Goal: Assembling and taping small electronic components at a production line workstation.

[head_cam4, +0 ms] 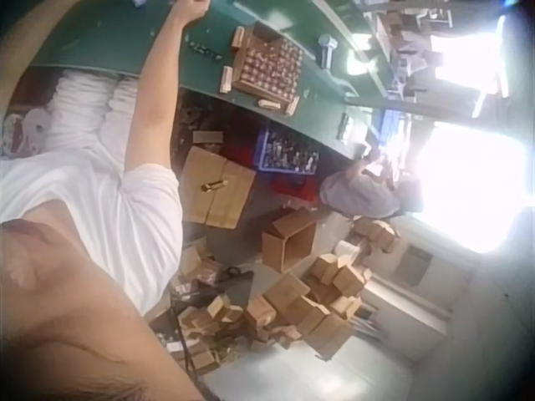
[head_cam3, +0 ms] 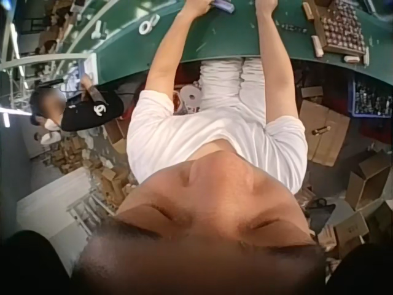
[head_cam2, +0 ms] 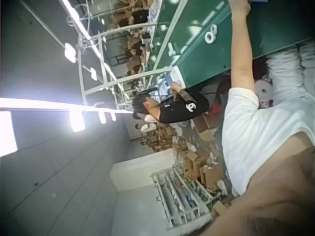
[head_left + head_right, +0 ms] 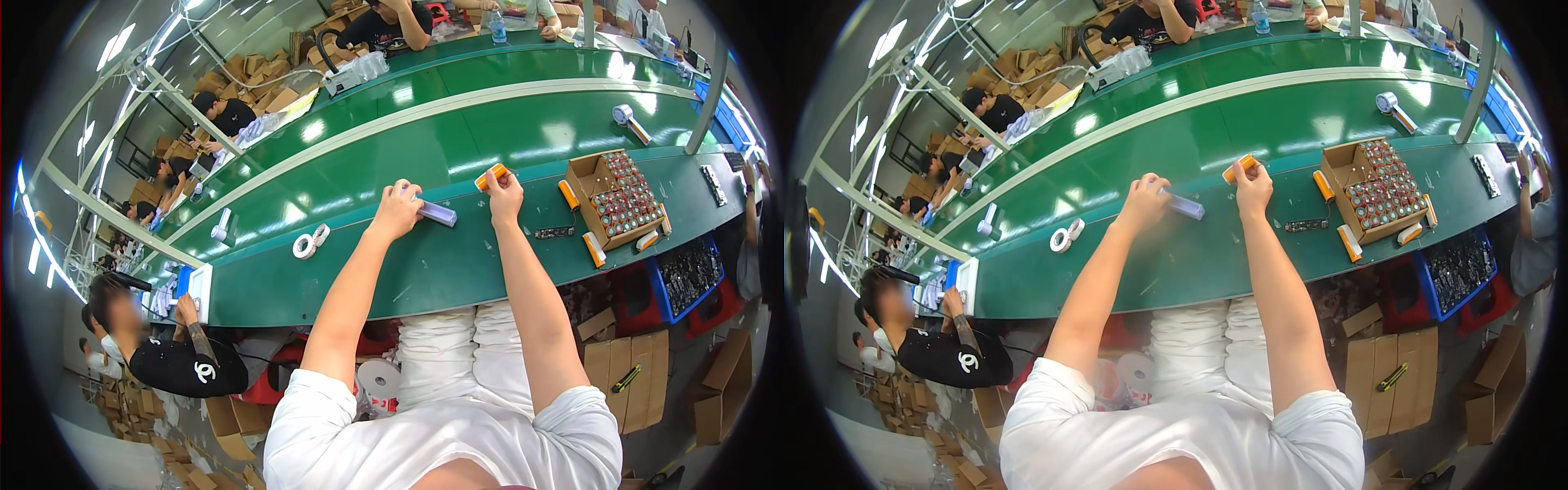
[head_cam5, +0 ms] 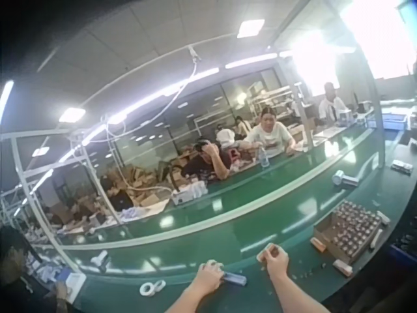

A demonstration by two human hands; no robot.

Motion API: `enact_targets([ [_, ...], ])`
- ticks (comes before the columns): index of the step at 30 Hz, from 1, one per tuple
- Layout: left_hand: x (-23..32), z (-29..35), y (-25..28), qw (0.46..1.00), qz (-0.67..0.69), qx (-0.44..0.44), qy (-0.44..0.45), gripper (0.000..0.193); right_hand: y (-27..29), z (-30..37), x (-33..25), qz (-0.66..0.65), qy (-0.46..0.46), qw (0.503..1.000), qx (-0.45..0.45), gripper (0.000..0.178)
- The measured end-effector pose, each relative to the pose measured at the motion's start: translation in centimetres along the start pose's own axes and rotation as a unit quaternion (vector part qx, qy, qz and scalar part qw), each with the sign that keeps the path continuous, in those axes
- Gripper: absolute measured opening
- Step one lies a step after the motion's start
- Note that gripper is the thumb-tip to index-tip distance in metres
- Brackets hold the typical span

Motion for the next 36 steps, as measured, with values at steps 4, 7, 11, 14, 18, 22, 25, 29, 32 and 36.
enact_targets([
  [4,-1.3,-0.3,-0.4,0.974,0.192,-0.042,0.114,0.022,0.1,-0.1,0.1,-0.007,-0.002,1.0,0.006,0.036],
  [7,-2.3,-0.3,-0.7,0.94,0.312,-0.013,0.137,0.017,0.1,-0.1,0.0,0.009,0.002,1.0,0.002,0.036],
  [11,-3.3,0.3,-1.9,0.804,0.531,0.146,0.225,0.014,0.0,0.0,-0.4,0.024,-0.002,1.0,-0.005,0.035],
  [14,-2.6,0.3,-3.3,0.825,0.43,0.288,0.229,0.026,-0.6,0.3,-1.1,0.028,0.004,0.999,-0.024,0.037],
  [18,-3.3,0.6,-5.2,0.767,0.503,0.289,0.274,0.037,-1.4,1.8,-3.0,0.004,0.001,0.996,-0.092,0.041],
  [22,-3.1,0.8,-5.2,0.78,0.493,0.311,0.229,0.034,-2.7,4.0,-5.2,0.029,0.034,0.968,-0.248,0.04],
  [25,-2.6,0.6,-4.2,0.791,0.48,0.299,0.234,0.031,-3.9,5.8,-6.0,0.15,0.106,0.934,-0.308,0.04],
  [29,-2.6,1.0,-3.8,0.783,0.481,0.314,0.236,0.023,-5.5,8.2,-7.2,0.317,0.164,0.858,-0.37,0.035],
  [32,-2.6,1.1,-3.6,0.795,0.452,0.325,0.241,0.022,-6.2,9.3,-6.9,0.396,0.211,0.808,-0.382,0.037],
  [36,-2.7,1.3,-3.7,0.796,0.447,0.326,0.244,0.025,-7.6,10.6,-7.7,0.5,0.334,0.718,-0.351,0.033],
])
Point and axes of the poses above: each hand's wrist, its own z-axis away from the middle knuckle, its own y-axis out of the back of the hand, x = y × z, the point moved 4 cm from there along -z, towards the middle knuckle, and after that the axes turned 4 degrees about z, right-handed, at the moved point
